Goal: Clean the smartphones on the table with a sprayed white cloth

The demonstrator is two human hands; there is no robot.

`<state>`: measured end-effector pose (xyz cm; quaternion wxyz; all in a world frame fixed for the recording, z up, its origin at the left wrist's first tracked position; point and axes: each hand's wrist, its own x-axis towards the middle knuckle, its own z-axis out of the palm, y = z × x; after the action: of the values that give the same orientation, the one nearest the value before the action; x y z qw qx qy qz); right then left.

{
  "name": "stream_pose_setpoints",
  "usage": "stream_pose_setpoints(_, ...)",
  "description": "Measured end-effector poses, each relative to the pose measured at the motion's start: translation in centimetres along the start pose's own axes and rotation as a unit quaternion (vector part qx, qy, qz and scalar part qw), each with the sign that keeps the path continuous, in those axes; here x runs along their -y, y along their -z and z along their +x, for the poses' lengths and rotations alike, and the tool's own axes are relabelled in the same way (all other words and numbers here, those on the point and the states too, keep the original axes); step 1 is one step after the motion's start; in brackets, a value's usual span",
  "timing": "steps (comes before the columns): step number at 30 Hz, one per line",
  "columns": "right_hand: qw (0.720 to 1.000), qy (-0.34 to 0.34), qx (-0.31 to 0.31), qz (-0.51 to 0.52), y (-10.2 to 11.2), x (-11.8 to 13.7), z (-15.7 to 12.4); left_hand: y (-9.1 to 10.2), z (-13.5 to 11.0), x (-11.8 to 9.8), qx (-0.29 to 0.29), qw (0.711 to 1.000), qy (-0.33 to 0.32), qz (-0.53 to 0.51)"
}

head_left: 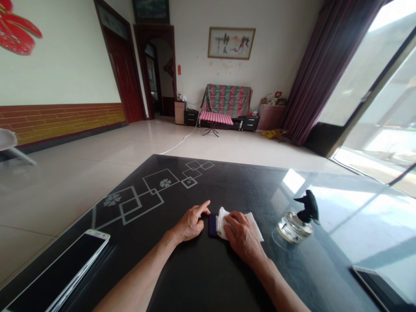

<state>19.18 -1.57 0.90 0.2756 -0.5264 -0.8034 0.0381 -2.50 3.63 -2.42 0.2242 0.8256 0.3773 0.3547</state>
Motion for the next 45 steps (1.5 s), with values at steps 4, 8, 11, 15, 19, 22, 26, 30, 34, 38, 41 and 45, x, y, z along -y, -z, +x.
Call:
stream_pose_setpoints(4, 1.0, -0.011, -0.009, -0.006, 1.0, -1.8, -0.8, 0.0, 0.0, -0.1, -0.001, 1.0, -0.003, 0.003)
stream_pose_setpoints(8, 0.999, -0.024, -0.014, -0.022, 1.5, -2.3, -1.5, 0.1, 0.1, -0.1, 0.0, 1.0, -0.005, 0.005)
stream_pose_setpoints(11, 0.999, -0.022, -0.012, -0.028, 1.7, -1.8, -2.1, 0.1, 0.1, 0.0, 0.001, 1.0, -0.006, 0.004)
stream_pose_setpoints(15, 1.0, -0.016, -0.007, -0.025, 1.7, -0.8, -2.9, 0.0, 0.2, -0.1, 0.0, 1.0, -0.008, 0.001)
stream_pose_setpoints(19, 1.0, -0.012, -0.008, -0.017, 1.4, -0.3, -2.8, 0.0, 0.2, -0.1, -0.002, 1.0, -0.007, 0.0)
stream_pose_setpoints(22, 1.0, -0.014, -0.006, -0.011, 1.3, -0.6, -2.3, 0.1, 0.2, -0.1, -0.001, 1.0, -0.007, 0.001)
stream_pose_setpoints(26, 0.999, -0.033, -0.016, -0.026, 1.2, -1.7, -1.5, 0.1, 0.2, -0.1, 0.001, 1.0, -0.007, 0.002)
stream_pose_setpoints(30, 0.997, -0.053, -0.028, -0.053, 0.7, -1.6, -0.8, 0.0, 0.2, 0.1, 0.0, 1.0, -0.008, 0.002)
stream_pose_setpoints(34, 0.997, -0.045, -0.032, -0.057, -0.3, 0.6, -0.3, -0.2, 0.1, 0.4, -0.004, 1.0, -0.003, 0.001)
stream_pose_setpoints(38, 0.999, -0.014, -0.023, -0.043, -1.3, 2.8, -0.1, -0.3, 0.1, 0.6, -0.005, 1.0, 0.001, 0.0)
stream_pose_setpoints(41, 0.999, 0.004, -0.02, -0.029, -1.1, 2.2, -0.3, -0.2, 0.0, 0.3, -0.003, 1.0, 0.004, 0.001)
stream_pose_setpoints(45, 0.998, -0.021, -0.052, -0.041, -0.1, -0.9, -0.8, 0.3, -0.1, -0.7, 0.014, 1.0, 0.009, -0.003)
